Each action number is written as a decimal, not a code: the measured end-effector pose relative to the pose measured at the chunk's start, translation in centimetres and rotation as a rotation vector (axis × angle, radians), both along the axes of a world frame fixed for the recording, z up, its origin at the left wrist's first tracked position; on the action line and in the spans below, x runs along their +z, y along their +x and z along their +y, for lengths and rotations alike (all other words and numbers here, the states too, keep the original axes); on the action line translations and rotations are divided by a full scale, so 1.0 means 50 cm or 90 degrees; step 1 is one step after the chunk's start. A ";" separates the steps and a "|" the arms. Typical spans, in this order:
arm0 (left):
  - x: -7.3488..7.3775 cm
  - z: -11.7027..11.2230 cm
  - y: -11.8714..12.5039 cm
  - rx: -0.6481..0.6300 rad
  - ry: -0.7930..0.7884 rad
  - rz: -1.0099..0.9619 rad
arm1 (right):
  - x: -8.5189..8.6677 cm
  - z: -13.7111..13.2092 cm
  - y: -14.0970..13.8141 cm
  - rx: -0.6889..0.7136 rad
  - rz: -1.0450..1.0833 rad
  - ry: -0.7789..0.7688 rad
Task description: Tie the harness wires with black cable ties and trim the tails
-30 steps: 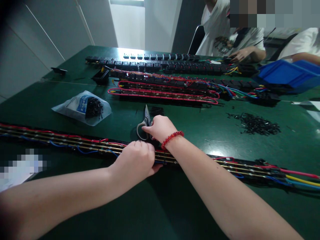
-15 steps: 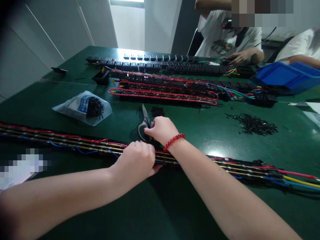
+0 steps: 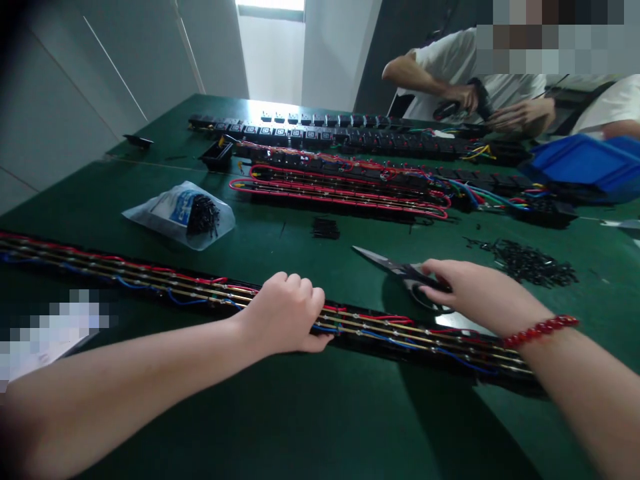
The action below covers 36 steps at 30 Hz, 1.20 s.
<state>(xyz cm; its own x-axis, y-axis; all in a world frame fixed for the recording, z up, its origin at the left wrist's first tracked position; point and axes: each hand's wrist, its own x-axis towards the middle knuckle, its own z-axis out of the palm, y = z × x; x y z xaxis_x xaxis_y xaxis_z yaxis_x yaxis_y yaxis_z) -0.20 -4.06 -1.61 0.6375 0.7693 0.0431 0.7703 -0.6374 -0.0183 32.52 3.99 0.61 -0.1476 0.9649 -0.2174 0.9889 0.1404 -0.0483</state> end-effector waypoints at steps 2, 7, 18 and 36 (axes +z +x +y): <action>-0.003 0.003 -0.002 0.003 0.001 -0.008 | -0.016 0.014 0.031 0.020 0.022 -0.007; -0.007 0.003 -0.006 0.003 0.004 -0.013 | -0.029 -0.047 0.006 0.104 0.054 0.123; -0.008 0.001 -0.019 0.069 -0.014 -0.003 | -0.105 -0.203 -0.194 0.357 0.097 0.372; -0.003 0.236 -0.123 0.255 -0.055 0.085 | -0.114 -0.178 -0.266 0.345 0.150 0.376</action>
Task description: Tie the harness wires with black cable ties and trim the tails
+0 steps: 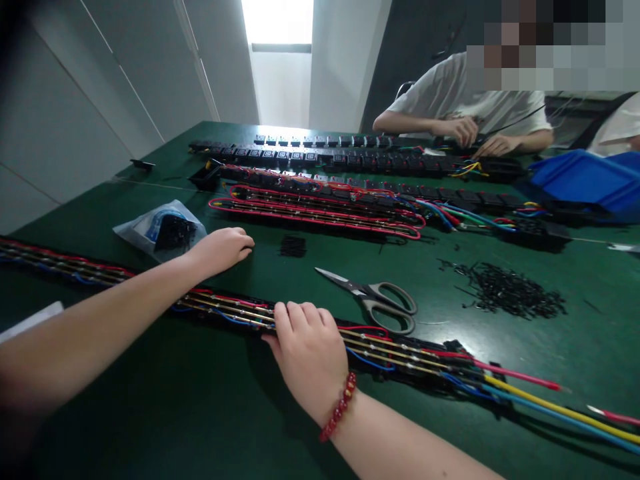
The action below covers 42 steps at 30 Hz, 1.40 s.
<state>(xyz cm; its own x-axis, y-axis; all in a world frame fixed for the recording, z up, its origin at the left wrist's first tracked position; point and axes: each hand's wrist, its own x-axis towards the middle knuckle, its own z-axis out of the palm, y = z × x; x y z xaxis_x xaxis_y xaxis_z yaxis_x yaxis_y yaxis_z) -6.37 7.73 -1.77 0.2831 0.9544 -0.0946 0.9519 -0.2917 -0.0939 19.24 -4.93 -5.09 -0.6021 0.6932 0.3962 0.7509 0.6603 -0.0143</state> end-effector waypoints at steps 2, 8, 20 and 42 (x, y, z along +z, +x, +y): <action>0.003 -0.008 0.002 -0.064 -0.008 0.015 | -0.002 0.003 -0.010 0.004 0.003 0.001; 0.006 -0.033 0.036 -0.214 -0.021 0.043 | -0.010 0.008 -0.010 0.029 0.008 0.010; 0.005 0.027 0.153 -0.189 0.044 -0.001 | -0.008 0.006 -0.008 0.035 -0.002 0.017; 0.007 0.089 0.123 -0.199 -0.018 -0.125 | -0.011 0.006 -0.008 0.033 -0.010 0.010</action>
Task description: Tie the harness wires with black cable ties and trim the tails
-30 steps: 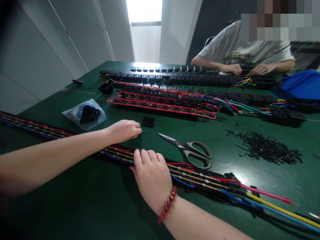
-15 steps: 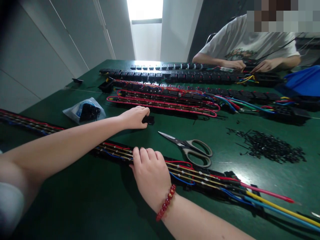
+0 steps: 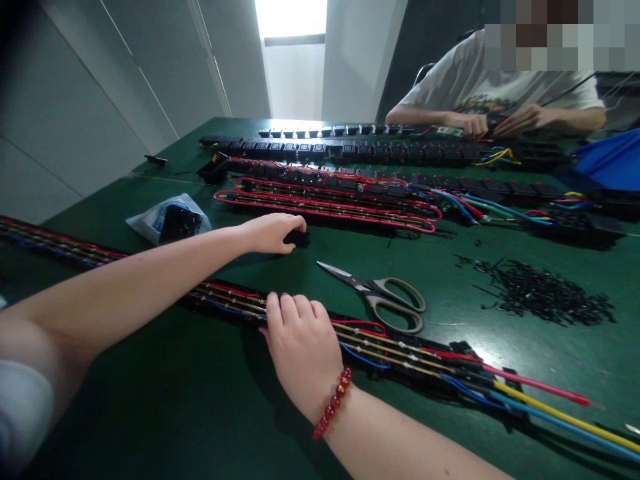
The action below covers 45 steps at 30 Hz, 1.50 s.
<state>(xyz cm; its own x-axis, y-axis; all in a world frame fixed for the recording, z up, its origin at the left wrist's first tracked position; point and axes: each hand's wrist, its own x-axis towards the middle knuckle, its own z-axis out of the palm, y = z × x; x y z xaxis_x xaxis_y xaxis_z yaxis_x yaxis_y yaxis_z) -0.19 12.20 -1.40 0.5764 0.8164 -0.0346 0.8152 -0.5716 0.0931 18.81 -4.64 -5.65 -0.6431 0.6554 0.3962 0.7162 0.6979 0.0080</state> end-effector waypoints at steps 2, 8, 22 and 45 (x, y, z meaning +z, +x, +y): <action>0.006 -0.004 0.001 0.002 0.003 0.002 | 0.000 0.000 0.000 0.002 -0.002 0.001; 0.038 -0.055 -0.023 0.123 0.070 0.043 | 0.003 -0.001 -0.002 0.009 -0.012 -0.004; 0.045 -0.185 -0.317 0.324 0.073 0.280 | 0.008 0.002 0.006 0.023 -0.006 0.032; 0.018 -0.159 -0.329 0.259 0.051 0.244 | 0.003 0.004 0.012 0.031 -0.019 0.068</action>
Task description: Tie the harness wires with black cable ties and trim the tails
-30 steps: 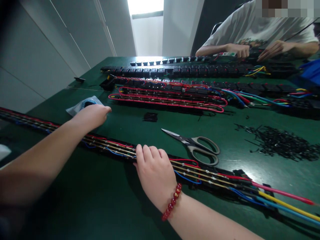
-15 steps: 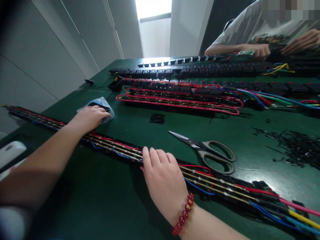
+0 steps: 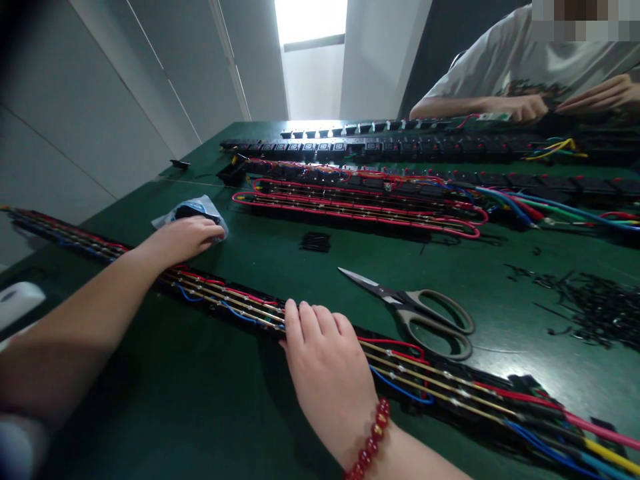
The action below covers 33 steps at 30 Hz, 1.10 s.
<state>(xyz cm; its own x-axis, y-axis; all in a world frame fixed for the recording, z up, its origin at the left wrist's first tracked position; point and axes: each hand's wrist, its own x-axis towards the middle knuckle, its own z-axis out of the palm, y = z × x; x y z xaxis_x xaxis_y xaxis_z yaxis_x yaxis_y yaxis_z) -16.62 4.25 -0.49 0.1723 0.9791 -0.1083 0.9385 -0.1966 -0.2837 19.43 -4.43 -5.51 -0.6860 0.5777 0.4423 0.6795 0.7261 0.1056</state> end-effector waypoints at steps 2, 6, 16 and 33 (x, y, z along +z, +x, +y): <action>0.008 -0.005 -0.006 0.010 0.010 -0.001 | 0.001 0.000 0.001 0.001 0.003 0.004; 0.017 -0.009 -0.020 0.053 0.029 0.018 | 0.003 -0.001 0.001 0.007 0.012 0.005; 0.001 0.004 -0.037 0.083 -0.001 0.041 | 0.001 0.001 0.001 0.009 -0.004 -0.009; -0.007 0.006 -0.046 0.125 -0.015 0.019 | 0.003 0.000 0.001 0.010 0.010 0.005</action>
<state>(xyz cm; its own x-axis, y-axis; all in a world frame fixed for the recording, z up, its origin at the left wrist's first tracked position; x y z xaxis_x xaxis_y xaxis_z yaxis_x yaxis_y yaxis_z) -18.92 4.56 -0.82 -0.0257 0.9908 -0.1331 0.9507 -0.0170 -0.3097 19.47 -4.42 -5.36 -0.6882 0.5629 0.4578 0.6693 0.7360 0.1012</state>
